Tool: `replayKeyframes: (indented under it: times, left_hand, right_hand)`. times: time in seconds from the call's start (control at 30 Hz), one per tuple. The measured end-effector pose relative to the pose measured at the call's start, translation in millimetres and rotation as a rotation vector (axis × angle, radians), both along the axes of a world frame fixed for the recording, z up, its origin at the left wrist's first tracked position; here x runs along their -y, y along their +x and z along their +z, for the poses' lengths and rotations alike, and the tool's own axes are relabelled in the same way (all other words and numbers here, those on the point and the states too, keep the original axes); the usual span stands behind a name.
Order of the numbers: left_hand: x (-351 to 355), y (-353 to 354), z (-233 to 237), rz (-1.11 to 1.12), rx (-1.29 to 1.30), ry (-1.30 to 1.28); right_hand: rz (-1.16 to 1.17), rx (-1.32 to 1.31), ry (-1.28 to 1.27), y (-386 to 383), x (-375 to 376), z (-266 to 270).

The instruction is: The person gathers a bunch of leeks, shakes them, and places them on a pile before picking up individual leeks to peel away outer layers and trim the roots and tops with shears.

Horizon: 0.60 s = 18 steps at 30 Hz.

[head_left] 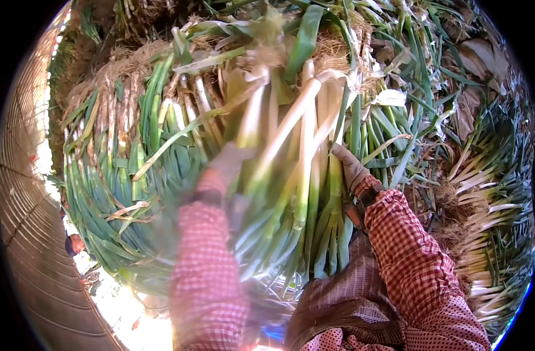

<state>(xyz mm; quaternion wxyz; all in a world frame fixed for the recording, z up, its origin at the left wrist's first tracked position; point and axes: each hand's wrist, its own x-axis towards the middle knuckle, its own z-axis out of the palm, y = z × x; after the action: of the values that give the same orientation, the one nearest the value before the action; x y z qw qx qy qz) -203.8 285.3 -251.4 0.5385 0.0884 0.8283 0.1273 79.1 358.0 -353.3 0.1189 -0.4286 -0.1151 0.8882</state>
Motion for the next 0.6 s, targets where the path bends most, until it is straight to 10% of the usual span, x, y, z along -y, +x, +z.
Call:
replayKeyframes:
  times: [0.4, 0.6]
  left_hand:
    - [25.2, 2.0, 45.0, -0.013, 0.552, 0.657]
    - [11.3, 1.0, 22.0, -0.162, 0.467, 0.409]
  right_hand:
    - [0.080, -0.259, 0.039, 15.1, 3.2, 3.8]
    - [-0.001, -0.193, -0.052, 1.4, 8.8, 10.0]
